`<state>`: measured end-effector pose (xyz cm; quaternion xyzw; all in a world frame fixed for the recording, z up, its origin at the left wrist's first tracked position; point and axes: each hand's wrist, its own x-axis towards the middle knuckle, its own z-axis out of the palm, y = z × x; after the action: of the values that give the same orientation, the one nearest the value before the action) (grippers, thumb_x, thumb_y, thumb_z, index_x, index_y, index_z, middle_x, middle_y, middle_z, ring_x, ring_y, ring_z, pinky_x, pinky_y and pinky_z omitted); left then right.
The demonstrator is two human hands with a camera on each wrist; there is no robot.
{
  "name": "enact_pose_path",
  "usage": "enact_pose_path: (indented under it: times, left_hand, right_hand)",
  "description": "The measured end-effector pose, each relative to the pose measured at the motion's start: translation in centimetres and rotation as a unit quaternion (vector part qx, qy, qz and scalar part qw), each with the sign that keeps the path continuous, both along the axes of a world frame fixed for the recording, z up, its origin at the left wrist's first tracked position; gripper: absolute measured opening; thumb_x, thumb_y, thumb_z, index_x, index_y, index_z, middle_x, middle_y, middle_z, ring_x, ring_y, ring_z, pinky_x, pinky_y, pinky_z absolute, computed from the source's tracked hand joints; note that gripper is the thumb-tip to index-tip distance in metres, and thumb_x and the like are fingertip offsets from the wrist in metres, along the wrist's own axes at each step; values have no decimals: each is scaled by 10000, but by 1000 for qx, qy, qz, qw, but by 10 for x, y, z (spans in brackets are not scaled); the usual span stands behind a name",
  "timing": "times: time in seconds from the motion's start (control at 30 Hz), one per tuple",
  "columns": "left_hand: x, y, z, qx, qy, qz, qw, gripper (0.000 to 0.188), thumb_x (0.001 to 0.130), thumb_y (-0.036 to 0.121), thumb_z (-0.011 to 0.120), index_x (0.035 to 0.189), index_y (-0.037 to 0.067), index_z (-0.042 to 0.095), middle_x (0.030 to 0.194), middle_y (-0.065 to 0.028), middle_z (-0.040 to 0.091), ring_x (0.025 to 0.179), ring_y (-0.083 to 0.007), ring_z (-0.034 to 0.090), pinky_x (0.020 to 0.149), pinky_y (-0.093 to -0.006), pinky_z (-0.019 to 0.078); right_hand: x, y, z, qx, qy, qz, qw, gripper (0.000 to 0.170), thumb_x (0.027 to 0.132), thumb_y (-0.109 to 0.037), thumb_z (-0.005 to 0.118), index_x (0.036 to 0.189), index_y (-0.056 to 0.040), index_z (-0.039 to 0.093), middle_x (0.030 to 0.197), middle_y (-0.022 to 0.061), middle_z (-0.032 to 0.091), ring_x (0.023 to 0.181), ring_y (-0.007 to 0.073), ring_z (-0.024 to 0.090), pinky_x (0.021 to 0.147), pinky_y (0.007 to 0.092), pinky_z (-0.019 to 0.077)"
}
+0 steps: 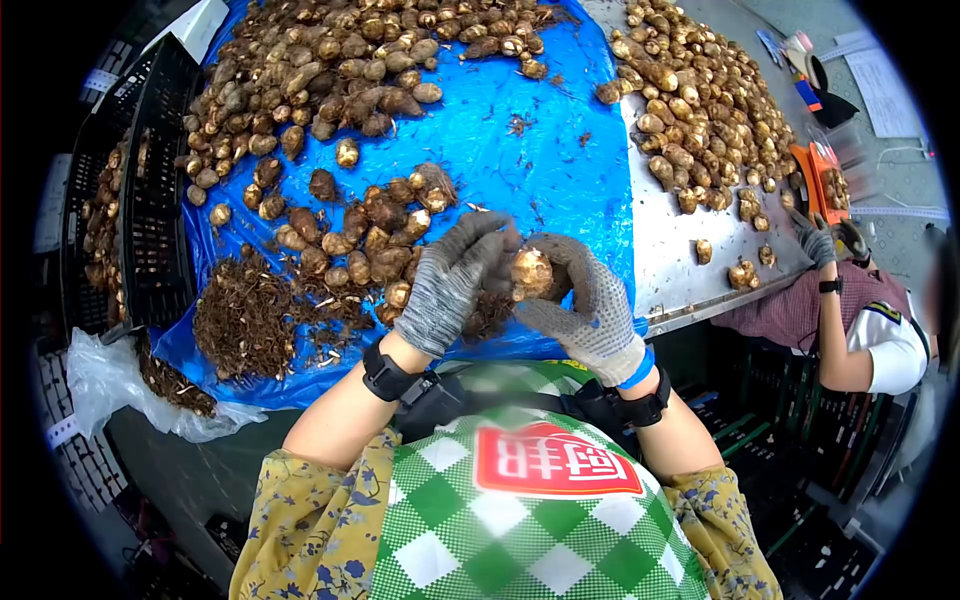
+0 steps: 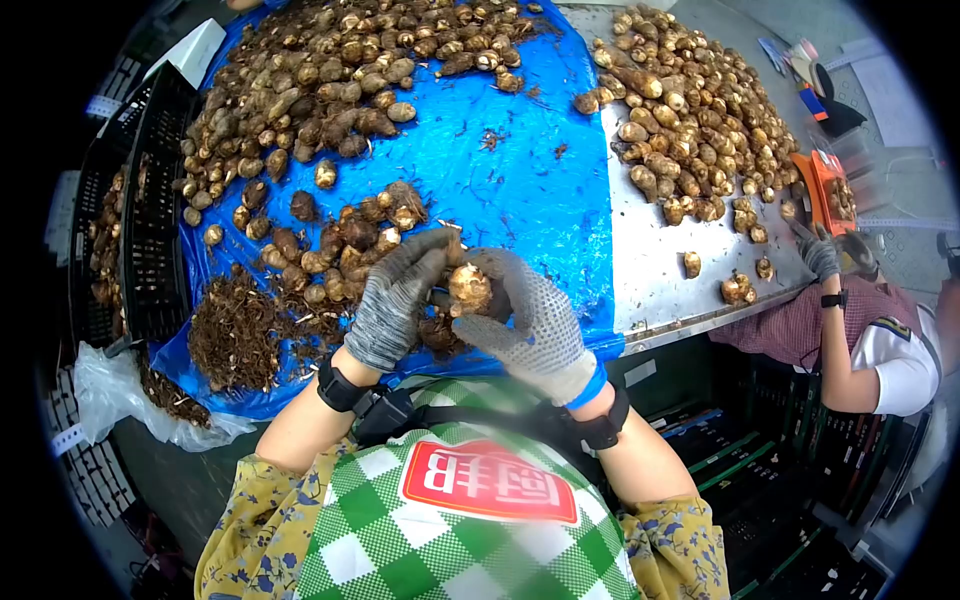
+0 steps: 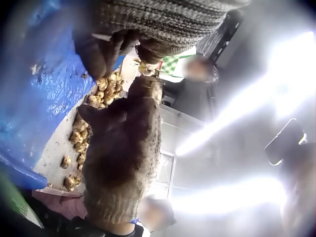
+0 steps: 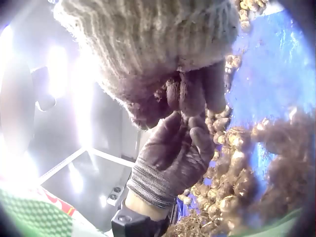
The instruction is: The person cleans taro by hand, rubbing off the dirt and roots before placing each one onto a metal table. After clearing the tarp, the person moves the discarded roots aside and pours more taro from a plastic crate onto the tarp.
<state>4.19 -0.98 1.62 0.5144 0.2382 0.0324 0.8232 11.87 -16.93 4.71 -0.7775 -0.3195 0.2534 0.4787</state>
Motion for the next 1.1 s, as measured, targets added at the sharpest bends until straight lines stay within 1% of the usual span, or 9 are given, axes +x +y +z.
enact_pose_path:
  times: [0.13,0.23,0.43,0.57,0.7,0.8,0.93,1.03,1.1]
  left_hand:
    - [-3,2,-18,250,-136,-123,951,387,967,308,545,1189,-8,577,1037,-77,633,857,-104,597,753,-254,502]
    - [2,0,1,42,-38,-134,989,384,961,295,550,1183,-17,578,1024,-96,635,851,-111,602,749,-256,504]
    - [-11,-5,-23,65,-122,-239,961,423,917,341,570,1159,-5,586,938,-78,636,812,-134,609,717,-268,505]
    - [-10,-16,-27,341,-284,-170,880,295,926,182,583,1159,2,562,929,-86,594,718,-153,623,625,-262,535]
    - [-12,-20,-27,-71,-182,-174,965,318,980,326,511,1039,18,562,880,-47,580,722,-129,595,625,-253,500]
    - [2,-13,-32,-462,-203,-102,857,261,979,288,515,1071,45,534,944,-55,589,849,-137,582,717,-267,482]
    - [-6,-17,-33,-401,-145,-39,904,407,968,281,537,1291,39,486,1096,-115,605,922,-166,598,809,-291,506]
    - [-8,-17,-17,179,-178,-124,960,341,958,207,549,1265,61,517,1103,-98,608,985,-176,597,852,-332,511]
    - [-4,-14,-17,68,-108,-154,980,322,918,207,605,1208,76,557,1104,-76,610,1023,-173,590,886,-333,505]
  right_hand:
    - [1,4,3,5,-103,-16,995,535,726,-182,788,1186,-51,547,866,80,628,666,162,580,619,305,497]
    - [-7,3,-5,43,11,-98,994,513,709,-205,801,1140,-58,565,837,98,625,664,205,598,604,332,495]
    - [10,4,29,-135,-158,53,977,280,796,-290,721,893,-46,627,771,153,633,656,319,617,584,384,492]
    - [9,0,11,-85,-184,-3,979,185,875,-161,616,734,-47,577,648,172,542,562,340,556,507,409,416]
    - [3,-8,-12,-64,-118,-70,988,248,882,-152,617,683,-33,531,601,176,479,507,325,499,481,396,364]
    - [-2,-23,-28,-134,-125,-30,983,181,869,-151,645,764,-32,559,635,151,508,533,271,526,498,362,398]
    - [-1,-19,-23,-22,-34,-73,997,317,795,-125,729,1054,-44,564,822,107,634,693,182,624,619,318,504]
    - [0,-7,2,-33,-72,-18,997,407,747,-171,776,1070,-48,560,866,113,640,713,197,631,622,329,508]
    - [6,-8,9,-110,-122,22,986,398,721,-317,794,949,-54,601,794,128,633,669,258,623,596,363,493]
